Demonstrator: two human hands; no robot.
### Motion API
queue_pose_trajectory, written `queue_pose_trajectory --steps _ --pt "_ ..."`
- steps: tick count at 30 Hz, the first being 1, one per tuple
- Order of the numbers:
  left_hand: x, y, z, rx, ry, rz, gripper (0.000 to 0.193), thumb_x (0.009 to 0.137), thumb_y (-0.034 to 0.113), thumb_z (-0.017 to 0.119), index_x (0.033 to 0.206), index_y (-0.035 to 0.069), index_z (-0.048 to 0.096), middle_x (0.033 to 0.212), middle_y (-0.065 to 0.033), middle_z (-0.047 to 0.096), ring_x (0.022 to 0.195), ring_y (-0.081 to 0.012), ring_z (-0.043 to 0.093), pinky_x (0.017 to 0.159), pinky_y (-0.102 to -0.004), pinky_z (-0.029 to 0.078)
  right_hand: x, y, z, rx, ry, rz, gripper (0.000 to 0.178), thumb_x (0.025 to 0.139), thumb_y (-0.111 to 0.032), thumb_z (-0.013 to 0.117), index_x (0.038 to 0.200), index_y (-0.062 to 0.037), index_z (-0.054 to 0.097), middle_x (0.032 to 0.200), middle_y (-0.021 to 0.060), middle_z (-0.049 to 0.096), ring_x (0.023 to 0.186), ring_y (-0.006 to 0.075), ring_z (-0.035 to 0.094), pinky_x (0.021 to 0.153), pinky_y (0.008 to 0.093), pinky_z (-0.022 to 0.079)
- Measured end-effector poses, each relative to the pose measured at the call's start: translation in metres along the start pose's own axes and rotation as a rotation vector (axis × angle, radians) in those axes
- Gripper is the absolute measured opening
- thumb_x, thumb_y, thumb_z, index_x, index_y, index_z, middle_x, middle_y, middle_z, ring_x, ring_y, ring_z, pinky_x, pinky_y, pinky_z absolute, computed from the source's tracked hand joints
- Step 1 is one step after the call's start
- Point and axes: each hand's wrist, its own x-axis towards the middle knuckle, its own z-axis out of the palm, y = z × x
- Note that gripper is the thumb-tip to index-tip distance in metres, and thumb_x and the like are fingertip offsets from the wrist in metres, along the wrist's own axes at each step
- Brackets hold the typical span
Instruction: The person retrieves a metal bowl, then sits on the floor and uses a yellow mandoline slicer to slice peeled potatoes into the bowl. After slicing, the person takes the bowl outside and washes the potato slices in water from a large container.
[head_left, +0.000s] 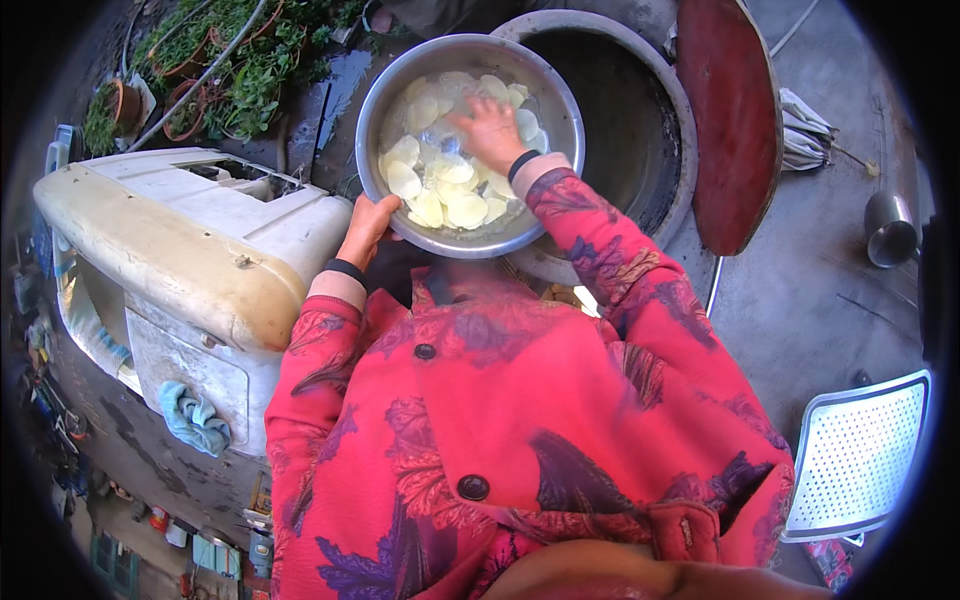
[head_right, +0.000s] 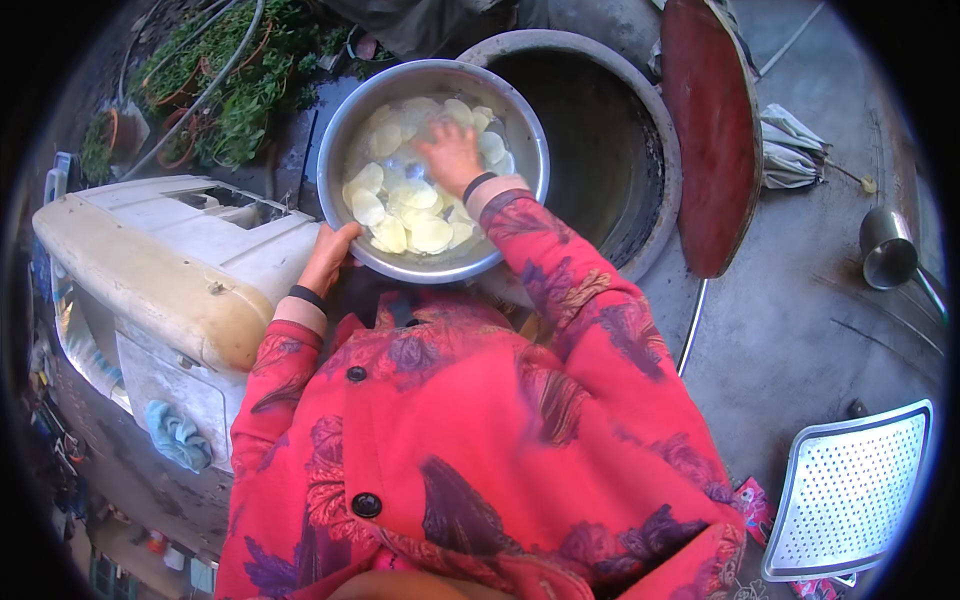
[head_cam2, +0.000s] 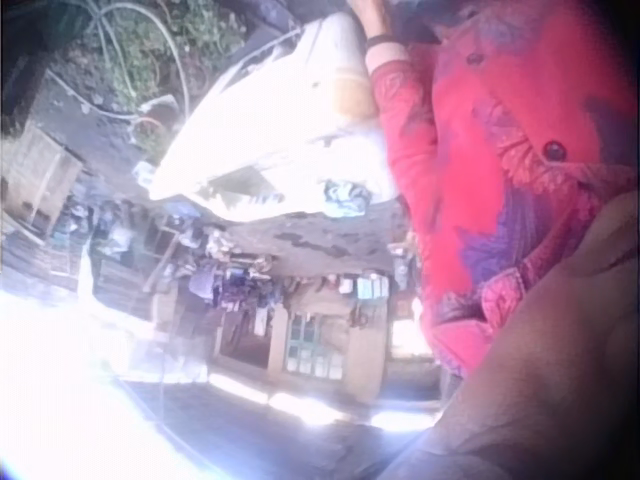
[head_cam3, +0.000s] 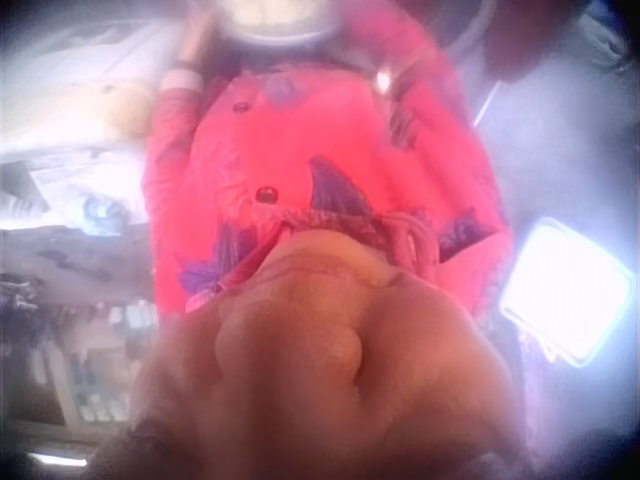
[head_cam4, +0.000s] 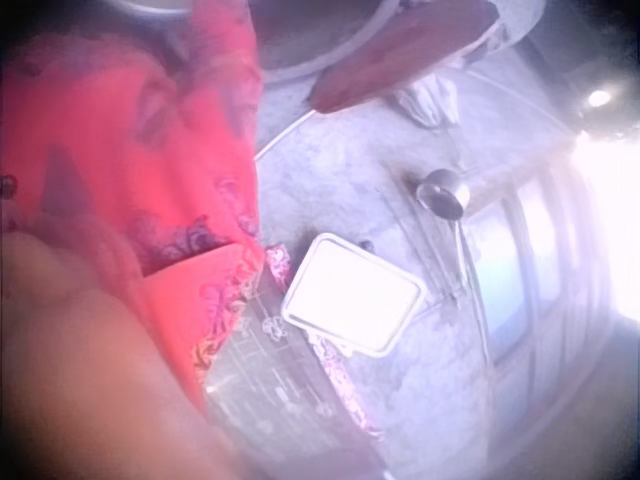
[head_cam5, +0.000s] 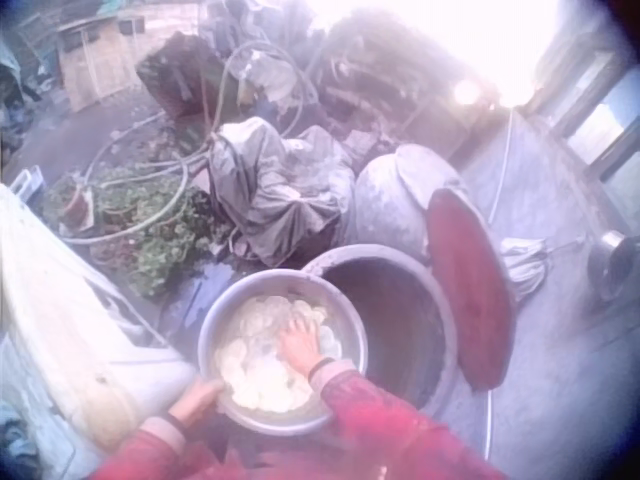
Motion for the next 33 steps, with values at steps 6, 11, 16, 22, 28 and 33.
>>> queue_pose_trajectory --steps 6,11,16,22,28,33 --pt "-0.001 0.003 -0.001 0.037 -0.023 -0.006 0.038 0.078 0.023 0.059 0.106 -0.003 0.058 0.077 -0.0085 0.063 0.06 -0.0173 0.06 0.044 -0.0286 0.048 -0.013 -0.013 0.003 0.135 -0.223 0.063 0.06 0.077 -0.022 0.068 0.135 -0.0238 0.049 0.147 0.02 0.029 0.128 0.0448 0.036 0.099 0.0619 0.033" --pt "-0.001 0.002 -0.001 0.007 -0.003 -0.019 0.035 0.077 0.019 0.058 0.104 -0.003 0.06 0.076 -0.0089 0.064 0.059 -0.0177 0.06 0.042 -0.0293 0.047 -0.003 -0.017 -0.002 0.009 -0.112 0.131 0.062 0.079 -0.019 0.063 0.138 -0.0288 0.045 0.148 0.02 0.028 0.128 0.0449 0.036 0.099 0.0598 0.034" --pt "0.0 0.001 0.0 0.001 -0.007 -0.004 0.033 0.077 0.019 0.059 0.102 -0.002 0.061 0.075 -0.0082 0.063 0.058 -0.0176 0.06 0.042 -0.0294 0.047 -0.005 -0.036 -0.002 0.323 -0.226 0.205 0.063 0.075 -0.021 0.068 0.135 -0.0249 0.048 0.148 0.0177 0.029 0.129 0.0428 0.036 0.099 0.0625 0.032" --pt "0.0 -0.001 -0.001 0.024 -0.004 -0.003 0.034 0.078 0.023 0.06 0.101 -0.002 0.06 0.073 -0.007 0.061 0.058 -0.0173 0.058 0.043 -0.0293 0.047 0.019 -0.053 0.001 -0.103 0.131 -0.263 0.061 0.071 -0.028 0.074 0.129 -0.0227 0.055 0.146 0.0165 0.033 0.129 0.0405 0.035 0.1 0.0586 0.032" --pt "0.0 -0.003 0.0 -0.006 -0.007 0.018 0.034 0.079 0.022 0.06 0.101 -0.003 0.061 0.076 -0.0088 0.063 0.059 -0.0176 0.059 0.043 -0.0295 0.047 0.03 0.008 -0.011 0.143 -0.072 0.017 0.049 0.073 -0.027 0.073 0.12 -0.0211 0.062 0.143 0.0164 0.038 0.129 0.0392 0.036 0.099 0.0544 0.035" --pt "-0.002 -0.001 0.001 -0.041 -0.02 -0.01 0.036 0.078 0.014 0.057 0.109 -0.004 0.058 0.079 -0.0099 0.063 0.06 -0.0188 0.06 0.042 -0.0303 0.047 0.013 0.036 -0.018 0.175 -0.038 0.167 0.064 0.072 -0.026 0.073 0.133 -0.0217 0.051 0.145 0.0197 0.033 0.125 0.0437 0.04 0.101 0.0531 0.037"
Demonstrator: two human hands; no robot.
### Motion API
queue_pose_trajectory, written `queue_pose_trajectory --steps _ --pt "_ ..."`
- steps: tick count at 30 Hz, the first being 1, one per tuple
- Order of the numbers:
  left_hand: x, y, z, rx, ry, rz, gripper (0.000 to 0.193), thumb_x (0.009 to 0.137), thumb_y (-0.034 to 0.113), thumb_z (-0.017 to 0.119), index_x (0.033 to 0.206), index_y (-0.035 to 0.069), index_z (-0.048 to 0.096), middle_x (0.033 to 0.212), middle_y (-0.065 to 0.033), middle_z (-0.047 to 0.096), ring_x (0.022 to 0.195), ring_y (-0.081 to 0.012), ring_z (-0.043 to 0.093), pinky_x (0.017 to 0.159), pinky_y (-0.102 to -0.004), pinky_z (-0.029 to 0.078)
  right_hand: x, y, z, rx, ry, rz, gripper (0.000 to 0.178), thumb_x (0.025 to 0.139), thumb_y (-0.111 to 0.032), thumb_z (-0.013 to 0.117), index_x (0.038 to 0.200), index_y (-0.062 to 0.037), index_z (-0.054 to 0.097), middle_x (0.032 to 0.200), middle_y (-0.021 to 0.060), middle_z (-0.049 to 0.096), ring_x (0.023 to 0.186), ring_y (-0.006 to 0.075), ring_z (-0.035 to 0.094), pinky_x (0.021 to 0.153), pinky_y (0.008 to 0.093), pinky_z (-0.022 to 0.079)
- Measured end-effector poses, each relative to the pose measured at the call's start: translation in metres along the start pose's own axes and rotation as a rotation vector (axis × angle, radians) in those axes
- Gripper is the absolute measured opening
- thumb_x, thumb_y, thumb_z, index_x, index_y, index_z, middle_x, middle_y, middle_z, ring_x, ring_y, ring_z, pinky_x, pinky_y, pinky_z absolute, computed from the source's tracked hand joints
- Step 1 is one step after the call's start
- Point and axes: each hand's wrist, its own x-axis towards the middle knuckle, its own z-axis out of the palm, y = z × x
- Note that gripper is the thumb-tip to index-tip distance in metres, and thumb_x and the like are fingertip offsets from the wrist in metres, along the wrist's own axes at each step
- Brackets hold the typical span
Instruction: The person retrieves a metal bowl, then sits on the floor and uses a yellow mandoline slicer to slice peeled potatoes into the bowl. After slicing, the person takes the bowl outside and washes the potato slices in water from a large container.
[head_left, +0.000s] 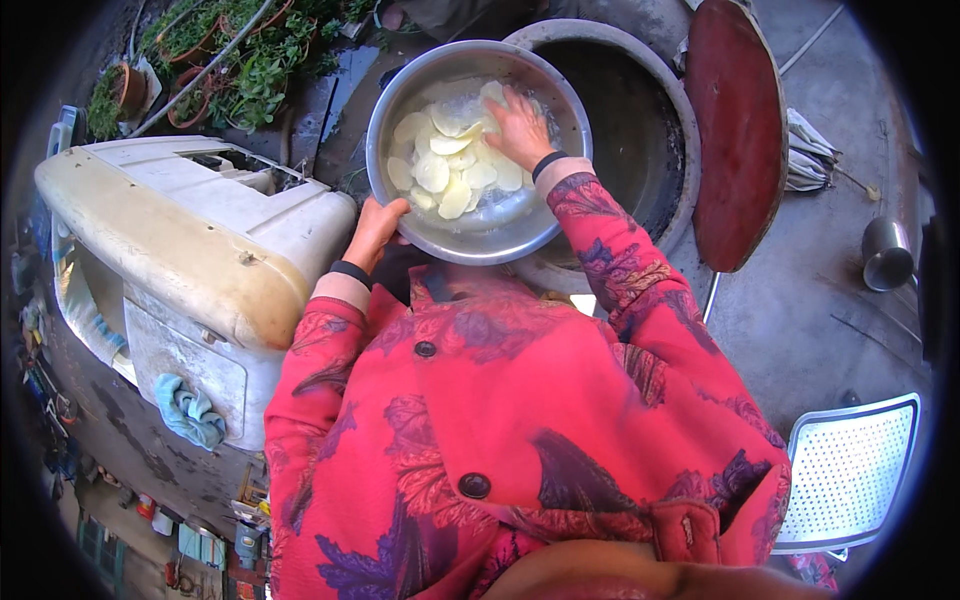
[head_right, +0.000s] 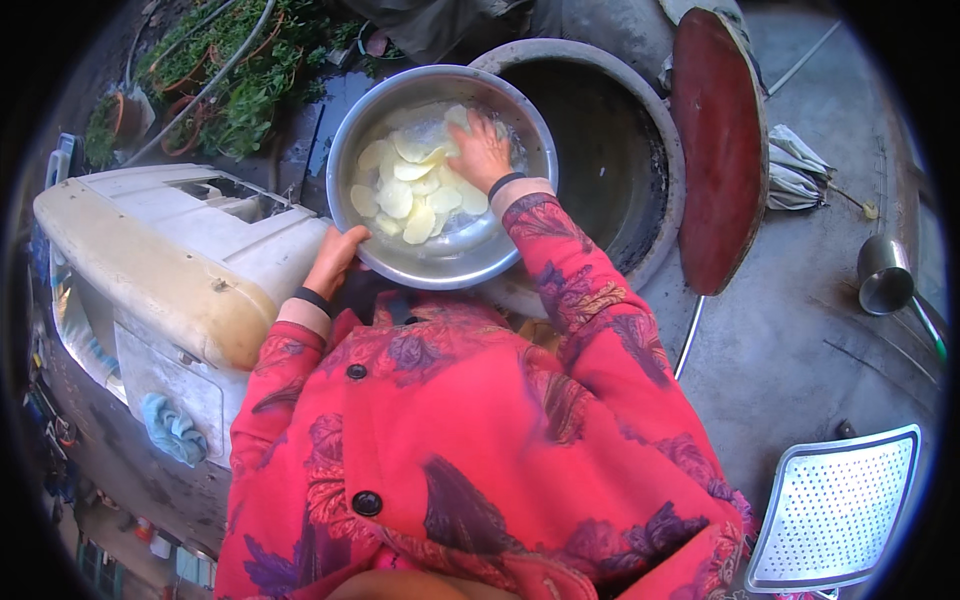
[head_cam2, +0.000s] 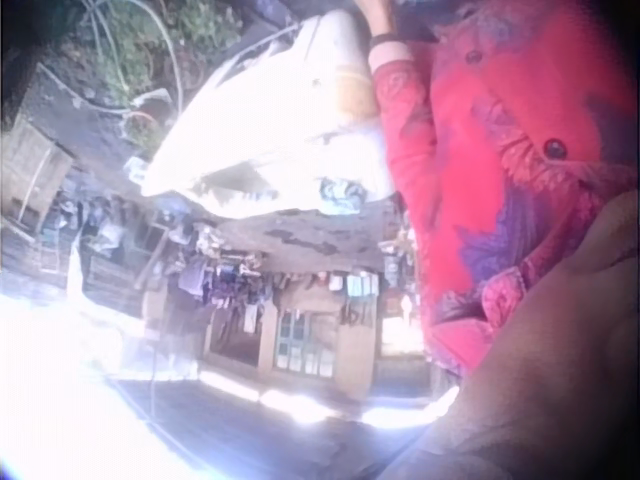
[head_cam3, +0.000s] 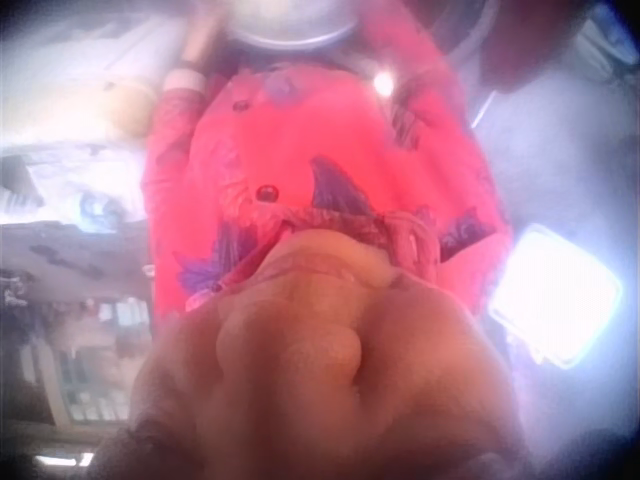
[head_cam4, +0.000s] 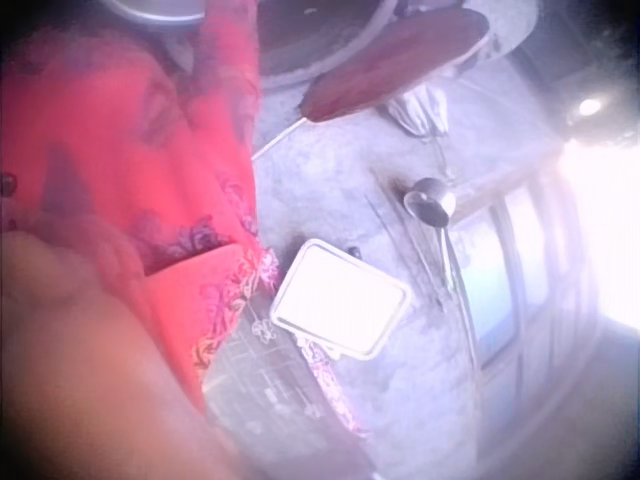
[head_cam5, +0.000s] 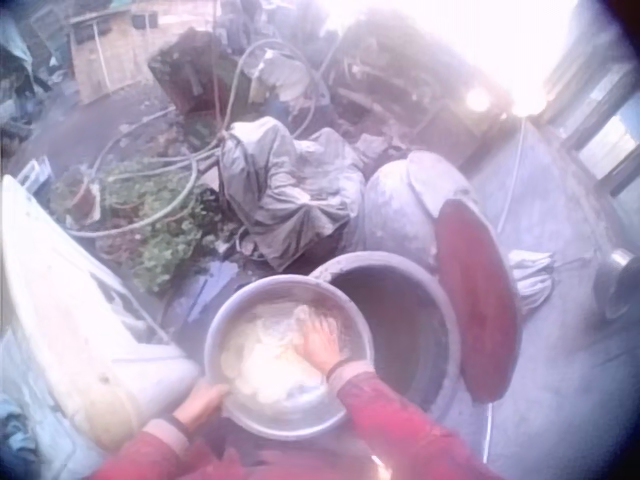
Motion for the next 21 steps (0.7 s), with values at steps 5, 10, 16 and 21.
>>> queue_pose_trajectory --steps 5,10,16,21 --pt "0.0 0.0 0.001 0.017 0.018 0.045 0.035 0.079 0.022 0.059 0.104 -0.002 0.058 0.078 -0.0087 0.061 0.059 -0.0175 0.058 0.043 -0.0298 0.046 -0.038 -0.026 0.006 -0.054 -0.323 0.081 0.071 0.073 -0.02 0.07 0.138 -0.0214 0.044 0.147 0.0232 0.029 0.121 0.0446 0.045 0.091 0.048 0.049" --pt "0.003 -0.003 -0.001 0.072 0.013 -0.003 0.033 0.079 0.023 0.06 0.101 -0.001 0.06 0.076 -0.0073 0.061 0.059 -0.0166 0.058 0.043 -0.0296 0.046 -0.027 -0.09 0.027 0.08 -0.067 -0.307 0.046 0.073 -0.014 0.063 0.118 -0.0145 0.06 0.133 0.0212 0.044 0.12 0.0361 0.048 0.088 0.0486 0.049" --pt "0.001 -0.002 0.0 0.08 0.045 -0.012 0.033 0.079 0.024 0.06 0.1 -0.002 0.061 0.075 -0.0074 0.062 0.06 -0.0166 0.058 0.044 -0.0294 0.046 0.029 -0.09 0.019 -0.259 -0.068 -0.389 0.032 0.069 -0.024 0.068 0.1 -0.0166 0.068 0.125 0.0139 0.049 0.127 0.0315 0.039 0.097 0.0567 0.033" --pt "-0.004 -0.001 0.003 0.027 0.014 0.013 0.033 0.08 0.023 0.06 0.101 -0.003 0.061 0.076 -0.0085 0.062 0.059 -0.0171 0.059 0.044 -0.0292 0.046 0.018 -0.03 -0.006 -0.166 -0.065 -0.193 0.048 0.072 -0.028 0.072 0.118 -0.0231 0.063 0.136 0.0151 0.043 0.127 0.038 0.038 0.097 0.0591 0.034"
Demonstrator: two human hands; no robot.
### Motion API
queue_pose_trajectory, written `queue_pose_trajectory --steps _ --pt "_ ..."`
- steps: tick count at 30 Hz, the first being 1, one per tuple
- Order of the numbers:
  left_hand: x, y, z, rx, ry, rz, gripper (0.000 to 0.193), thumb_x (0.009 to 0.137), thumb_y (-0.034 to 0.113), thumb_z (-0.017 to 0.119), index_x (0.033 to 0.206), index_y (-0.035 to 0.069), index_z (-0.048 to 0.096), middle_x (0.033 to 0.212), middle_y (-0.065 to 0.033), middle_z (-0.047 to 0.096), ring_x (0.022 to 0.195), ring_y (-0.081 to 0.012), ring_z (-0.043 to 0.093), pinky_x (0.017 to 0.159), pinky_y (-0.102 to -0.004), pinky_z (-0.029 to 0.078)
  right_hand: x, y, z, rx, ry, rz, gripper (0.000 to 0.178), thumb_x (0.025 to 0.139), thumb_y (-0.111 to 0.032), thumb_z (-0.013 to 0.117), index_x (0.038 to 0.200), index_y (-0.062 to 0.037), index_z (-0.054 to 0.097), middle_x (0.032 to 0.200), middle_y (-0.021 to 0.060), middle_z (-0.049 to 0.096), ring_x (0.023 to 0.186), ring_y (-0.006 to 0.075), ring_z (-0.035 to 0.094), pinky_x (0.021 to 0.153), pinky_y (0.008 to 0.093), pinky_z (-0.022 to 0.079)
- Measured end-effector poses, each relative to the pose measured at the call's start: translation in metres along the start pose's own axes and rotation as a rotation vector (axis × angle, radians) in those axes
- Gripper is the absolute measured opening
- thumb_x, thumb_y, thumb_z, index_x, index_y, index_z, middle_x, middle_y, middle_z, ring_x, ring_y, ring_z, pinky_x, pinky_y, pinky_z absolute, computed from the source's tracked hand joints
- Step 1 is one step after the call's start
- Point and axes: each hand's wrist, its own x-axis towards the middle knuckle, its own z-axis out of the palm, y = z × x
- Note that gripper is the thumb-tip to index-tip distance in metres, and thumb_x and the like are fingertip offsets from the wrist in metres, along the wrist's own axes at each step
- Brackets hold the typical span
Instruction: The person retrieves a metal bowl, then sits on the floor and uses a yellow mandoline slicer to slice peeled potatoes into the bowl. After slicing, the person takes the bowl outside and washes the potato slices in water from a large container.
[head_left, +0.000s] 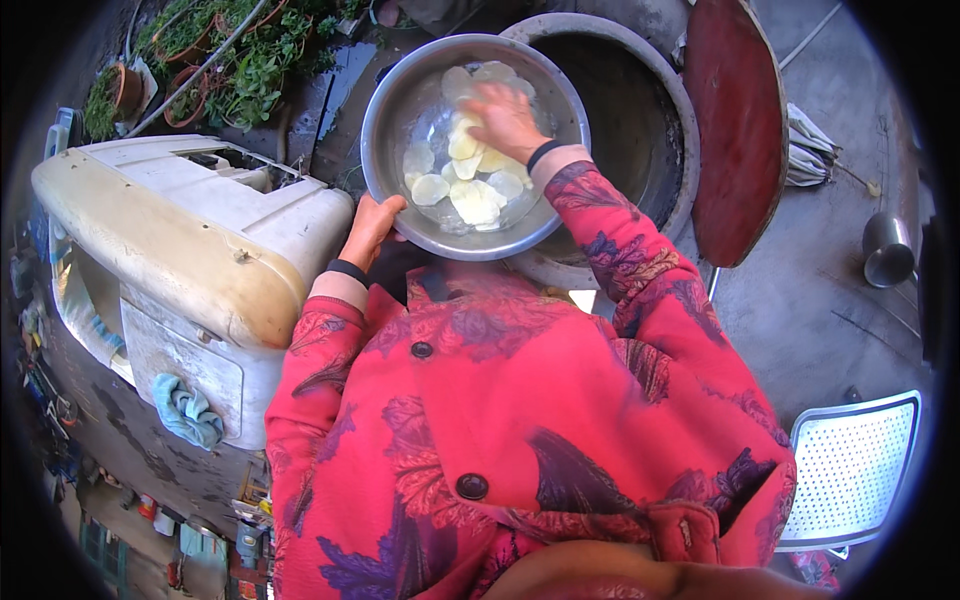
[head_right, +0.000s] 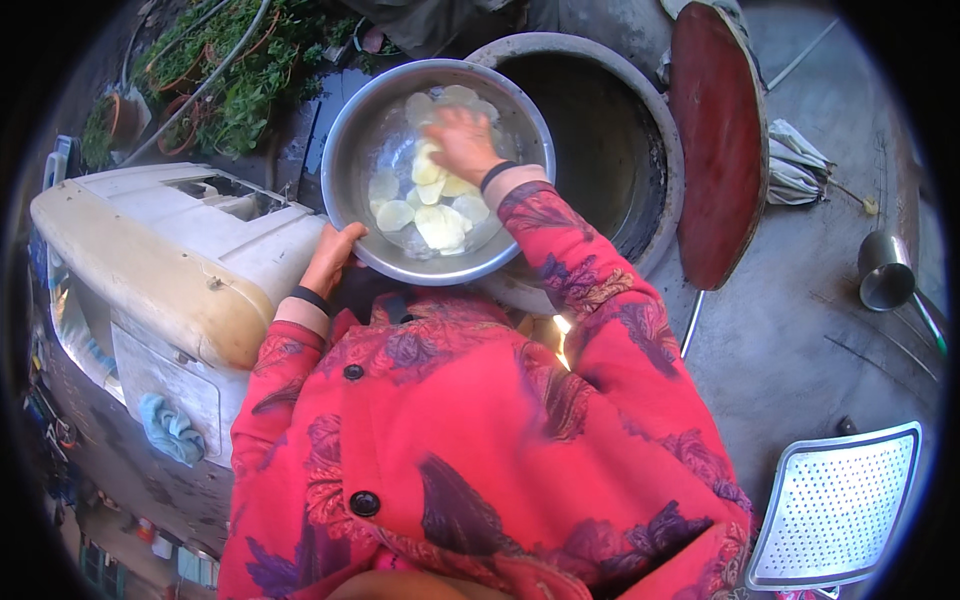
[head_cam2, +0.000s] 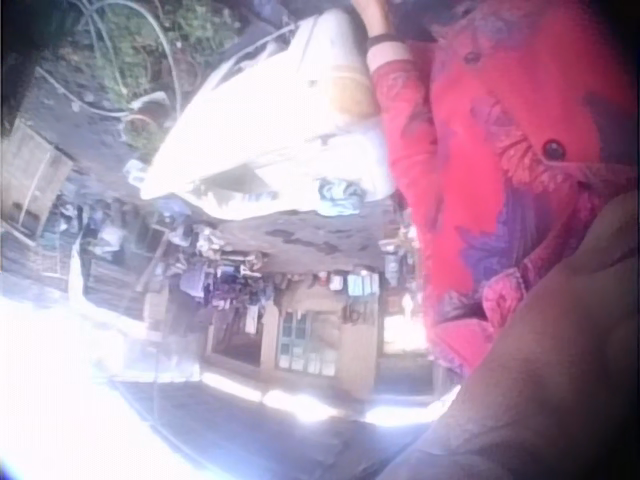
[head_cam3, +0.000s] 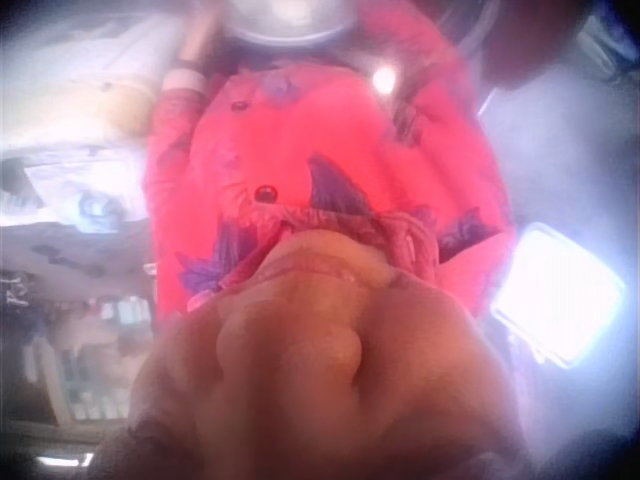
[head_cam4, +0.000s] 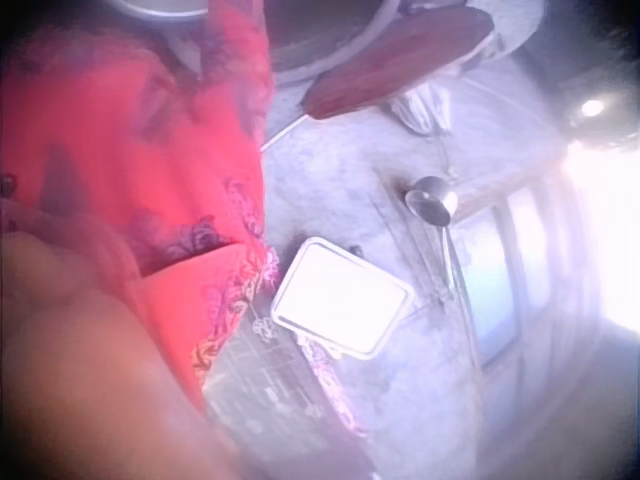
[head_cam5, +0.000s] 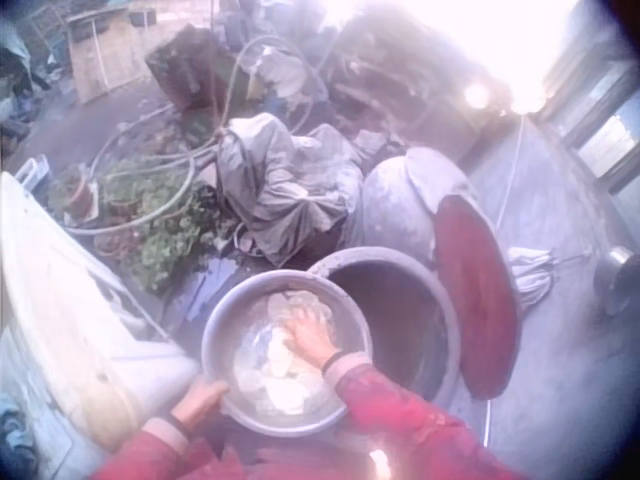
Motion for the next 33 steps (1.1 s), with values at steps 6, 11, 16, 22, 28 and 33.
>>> queue_pose_trajectory --steps 6,11,16,22,28,33 --pt "0.002 0.001 -0.001 0.001 -0.005 0.005 0.035 0.079 0.023 0.06 0.102 -0.003 0.06 0.076 -0.0082 0.062 0.059 -0.0173 0.059 0.044 -0.0291 0.047 -0.04 -0.004 0.027 0.178 -0.295 -0.023 0.086 0.065 -0.039 0.079 0.141 -0.0345 0.04 0.155 0.0155 0.016 0.131 0.0493 0.03 0.1 0.0648 0.032" --pt "0.005 -0.003 -0.003 0.034 -0.007 -0.02 0.036 0.079 0.023 0.06 0.105 -0.002 0.06 0.076 -0.0071 0.062 0.059 -0.0171 0.059 0.043 -0.0283 0.047 -0.042 -0.012 0.043 0.079 0.059 0.239 0.075 0.073 -0.033 0.075 0.141 -0.0292 0.043 0.154 0.0148 0.02 0.134 0.0439 0.03 0.103 0.0619 0.029" --pt "0.008 -0.003 -0.005 0.038 -0.012 -0.046 0.037 0.079 0.023 0.06 0.106 -0.002 0.059 0.076 -0.0065 0.061 0.06 -0.0167 0.059 0.043 -0.0275 0.047 -0.039 -0.015 0.046 0.086 -0.123 0.048 0.067 0.076 -0.034 0.071 0.138 -0.0226 0.047 0.149 0.0167 0.032 0.134 0.0422 0.032 0.106 0.0634 0.024" --pt "0.007 -0.003 -0.006 0.047 -0.015 -0.026 0.034 0.078 0.024 0.061 0.101 -0.002 0.059 0.076 -0.007 0.061 0.06 -0.0169 0.059 0.044 -0.0291 0.049 -0.039 -0.022 0.038 -0.08 -0.048 0.308 0.072 0.077 -0.038 0.07 0.142 -0.0276 0.04 0.151 0.0174 0.026 0.133 0.0425 0.032 0.103 0.068 0.022" --pt "0.009 -0.005 -0.006 0.031 -0.028 -0.024 0.033 0.078 0.024 0.062 0.099 -0.002 0.06 0.076 -0.0074 0.062 0.06 -0.0172 0.059 0.044 -0.0293 0.048 -0.038 -0.042 0.038 0.051 -0.075 -0.002 0.078 0.075 -0.03 0.072 0.144 -0.0303 0.036 0.149 0.0182 0.028 0.133 0.0426 0.031 0.099 0.0649 0.03" --pt "0.005 -0.002 -0.004 0.023 -0.01 -0.017 0.033 0.078 0.024 0.062 0.098 -0.002 0.06 0.076 -0.0077 0.062 0.06 -0.0174 0.059 0.043 -0.0291 0.048 -0.033 -0.042 0.038 -0.043 0.108 0.279 0.056 0.081 -0.023 0.059 0.135 -0.0285 0.049 0.148 0.0184 0.031 0.132 0.0442 0.033 0.1 0.0673 0.025"
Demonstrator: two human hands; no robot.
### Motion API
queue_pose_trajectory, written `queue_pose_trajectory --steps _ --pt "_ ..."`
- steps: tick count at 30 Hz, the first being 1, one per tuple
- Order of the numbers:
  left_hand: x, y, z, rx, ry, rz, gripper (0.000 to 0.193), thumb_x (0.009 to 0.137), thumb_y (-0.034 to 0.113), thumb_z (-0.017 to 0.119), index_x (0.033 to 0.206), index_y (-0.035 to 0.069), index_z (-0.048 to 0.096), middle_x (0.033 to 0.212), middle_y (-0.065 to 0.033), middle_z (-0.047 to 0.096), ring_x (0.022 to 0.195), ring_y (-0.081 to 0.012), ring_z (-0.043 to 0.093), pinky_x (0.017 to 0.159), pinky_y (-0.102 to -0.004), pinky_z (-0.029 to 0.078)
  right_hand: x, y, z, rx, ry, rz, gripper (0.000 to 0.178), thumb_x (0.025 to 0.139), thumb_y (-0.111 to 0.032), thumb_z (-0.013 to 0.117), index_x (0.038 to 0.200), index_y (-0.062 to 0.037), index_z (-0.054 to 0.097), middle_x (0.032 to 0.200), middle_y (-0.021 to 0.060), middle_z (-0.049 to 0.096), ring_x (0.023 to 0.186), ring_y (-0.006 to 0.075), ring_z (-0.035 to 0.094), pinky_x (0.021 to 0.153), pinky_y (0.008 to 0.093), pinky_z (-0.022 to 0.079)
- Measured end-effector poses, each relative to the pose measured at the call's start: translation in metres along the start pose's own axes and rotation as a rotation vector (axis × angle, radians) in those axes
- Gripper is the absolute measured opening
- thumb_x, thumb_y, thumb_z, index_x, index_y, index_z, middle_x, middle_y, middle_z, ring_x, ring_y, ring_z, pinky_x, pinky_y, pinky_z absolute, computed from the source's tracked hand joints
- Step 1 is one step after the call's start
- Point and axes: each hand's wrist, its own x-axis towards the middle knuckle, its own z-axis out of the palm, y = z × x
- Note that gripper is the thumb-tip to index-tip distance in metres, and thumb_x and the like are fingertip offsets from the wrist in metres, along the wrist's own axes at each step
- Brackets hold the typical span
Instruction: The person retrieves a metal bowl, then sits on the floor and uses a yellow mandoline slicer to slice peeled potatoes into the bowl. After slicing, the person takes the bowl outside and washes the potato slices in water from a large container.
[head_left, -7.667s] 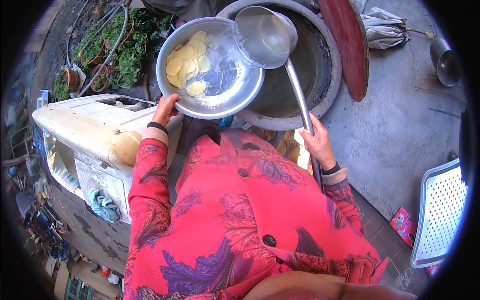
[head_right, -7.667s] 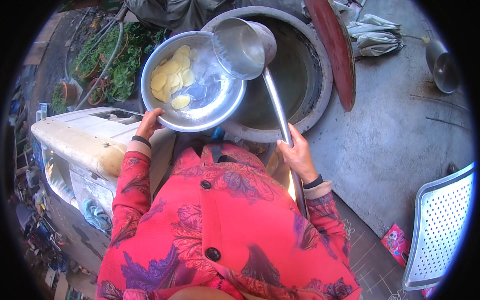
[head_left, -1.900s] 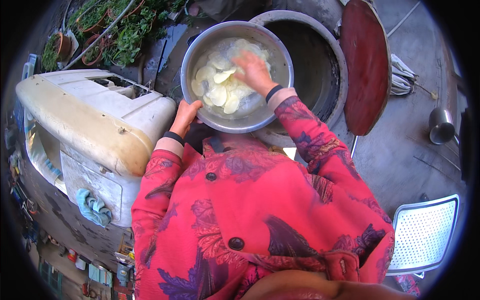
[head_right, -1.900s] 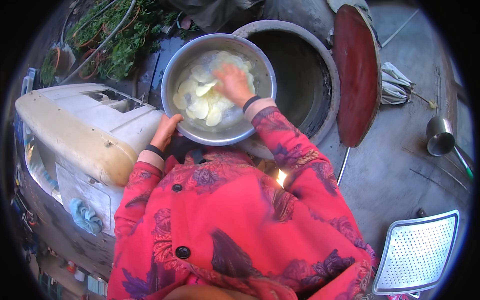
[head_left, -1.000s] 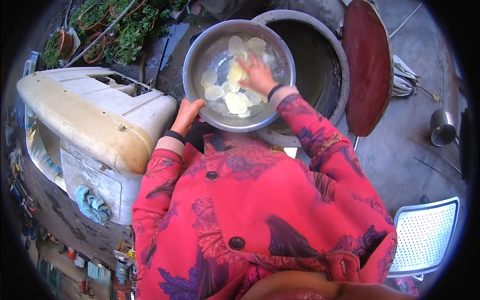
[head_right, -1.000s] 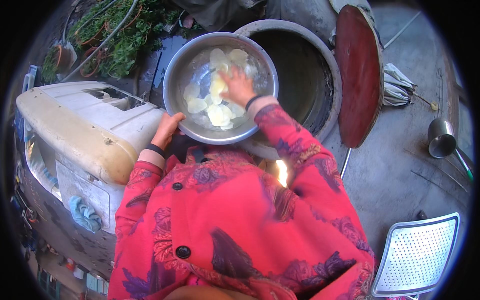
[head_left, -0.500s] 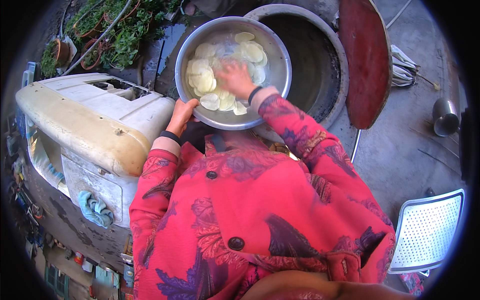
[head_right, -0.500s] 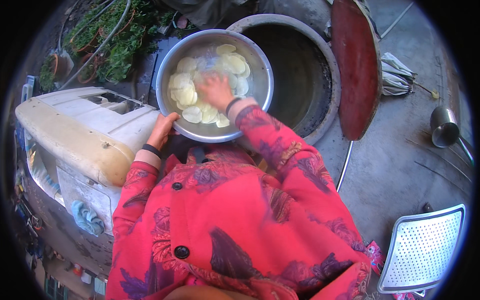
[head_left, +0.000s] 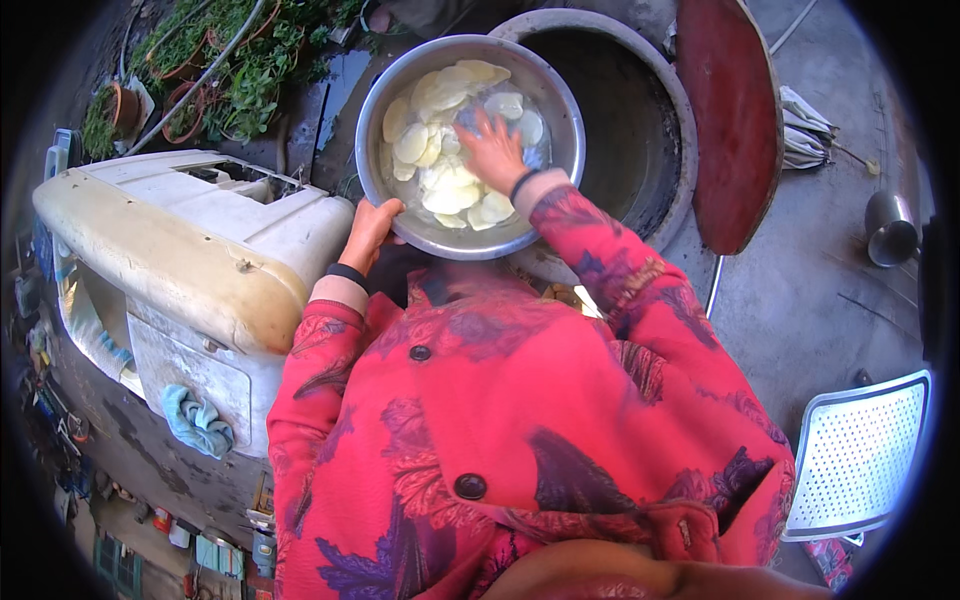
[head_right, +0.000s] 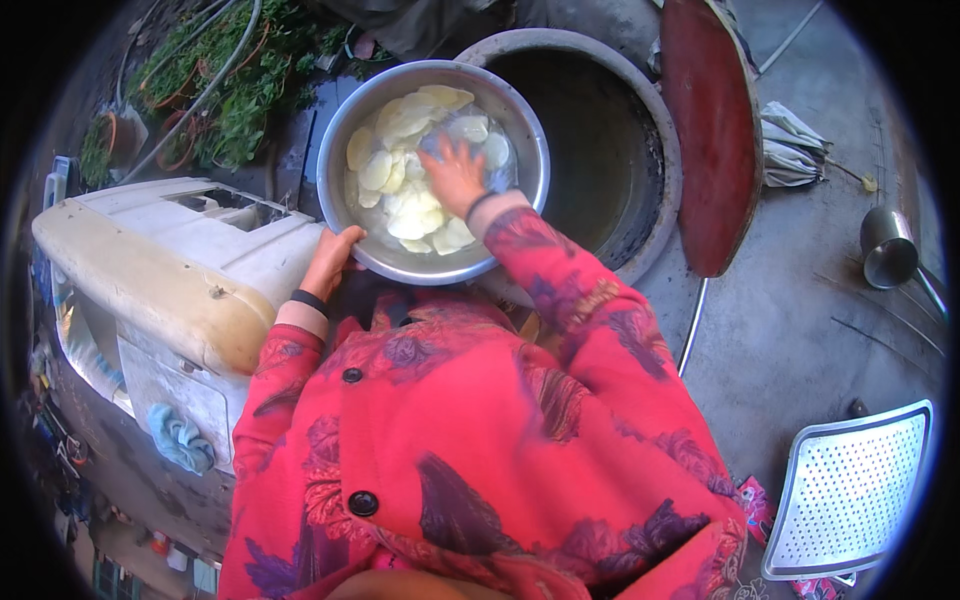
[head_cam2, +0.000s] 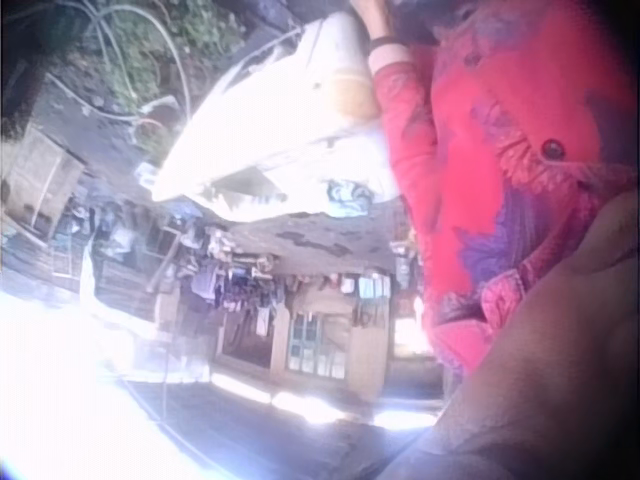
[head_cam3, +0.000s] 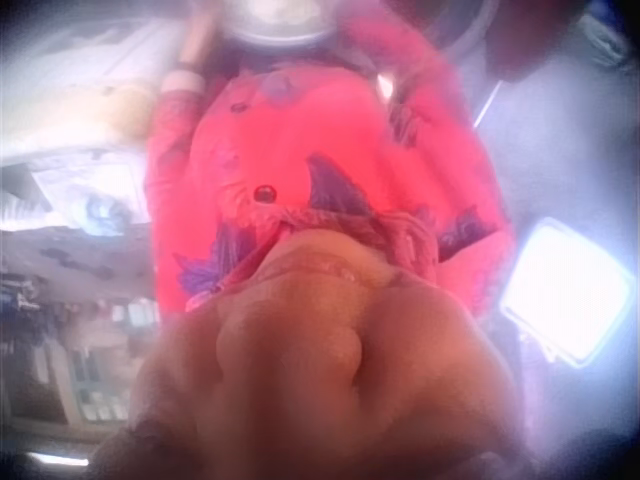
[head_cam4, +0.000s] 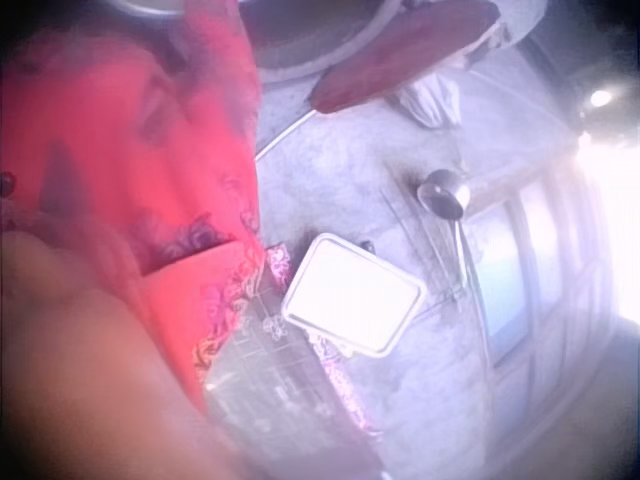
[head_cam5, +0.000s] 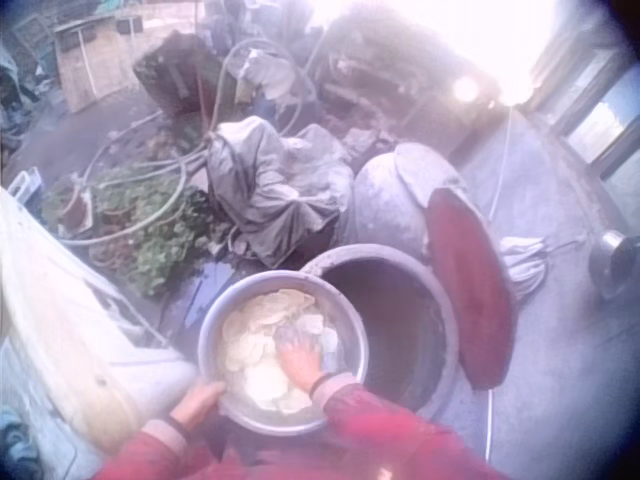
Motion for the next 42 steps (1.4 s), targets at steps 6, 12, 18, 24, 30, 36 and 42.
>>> queue_pose_trajectory --steps 6,12,18,24,30,36,42 --pt "-0.001 -0.001 0.001 -0.019 0.011 0.008 0.033 0.078 0.024 0.062 0.098 -0.003 0.06 0.075 -0.0074 0.061 0.06 -0.0175 0.059 0.043 -0.0292 0.048 -0.002 -0.006 0.003 -0.019 -0.053 -0.334 0.075 0.072 -0.028 0.073 0.14 -0.0286 0.042 0.145 0.0166 0.034 0.128 0.0419 0.038 0.099 0.0643 0.031" --pt "0.0 0.002 0.0 -0.017 0.015 0.009 0.035 0.078 0.021 0.061 0.101 -0.004 0.059 0.076 -0.0084 0.061 0.061 -0.018 0.06 0.043 -0.0299 0.049 0.01 0.01 -0.009 0.116 -0.213 0.04 0.059 0.076 -0.021 0.069 0.133 -0.0224 0.053 0.138 0.0174 0.042 0.128 0.0393 0.037 0.096 0.058 0.039" --pt "0.001 0.0 0.0 -0.02 0.013 -0.036 0.034 0.078 0.017 0.059 0.106 -0.003 0.06 0.077 -0.0089 0.063 0.06 -0.0174 0.06 0.042 -0.0291 0.048 0.015 0.024 -0.021 0.16 0.011 -0.22 0.054 0.078 -0.02 0.067 0.131 -0.0198 0.054 0.137 0.0186 0.044 0.128 0.0389 0.038 0.095 0.0555 0.041" --pt "0.006 -0.007 -0.004 0.006 -0.024 -0.021 0.037 0.079 0.025 0.062 0.104 -0.002 0.058 0.078 -0.0078 0.062 0.062 -0.0178 0.061 0.045 -0.0292 0.05 -0.001 0.033 -0.037 0.253 -0.492 -0.154 0.044 0.081 -0.022 0.068 0.125 -0.0171 0.06 0.144 0.0181 0.04 0.132 0.0393 0.037 0.105 0.0505 0.036" --pt "0.01 -0.009 -0.006 -0.023 -0.055 -0.043 0.035 0.079 0.026 0.062 0.104 0.002 0.059 0.079 -0.006 0.062 0.064 -0.0166 0.06 0.047 -0.0288 0.049 -0.023 0.089 -0.077 0.371 0.278 -0.093 0.038 0.081 -0.011 0.066 0.118 -0.0144 0.063 0.125 0.0155 0.058 0.115 0.0327 0.055 0.099 0.0395 0.044" --pt "0.008 -0.007 -0.004 -0.032 -0.002 -0.016 0.031 0.078 0.019 0.06 0.102 0.0 0.062 0.076 -0.0077 0.063 0.062 -0.0187 0.063 0.044 -0.0313 0.051 -0.056 0.144 -0.08 0.671 0.383 0.362 0.058 0.084 -0.018 0.069 0.135 -0.0034 0.046 0.112 0.0155 0.061 0.08 0.0186 0.064 0.068 0.0296 0.053" --pt "0.006 -0.005 -0.004 -0.012 0.001 0.022 0.032 0.076 0.021 0.063 0.103 0.003 0.061 0.081 -0.0061 0.063 0.07 -0.0174 0.061 0.054 -0.0332 0.051 -0.075 0.145 -0.046 1.443 -0.418 0.671 0.032 0.086 -0.028 0.067 0.106 -0.0042 0.058 0.072 -0.002 0.058 0.054 0.0062 0.051 0.041 0.0198 0.035"
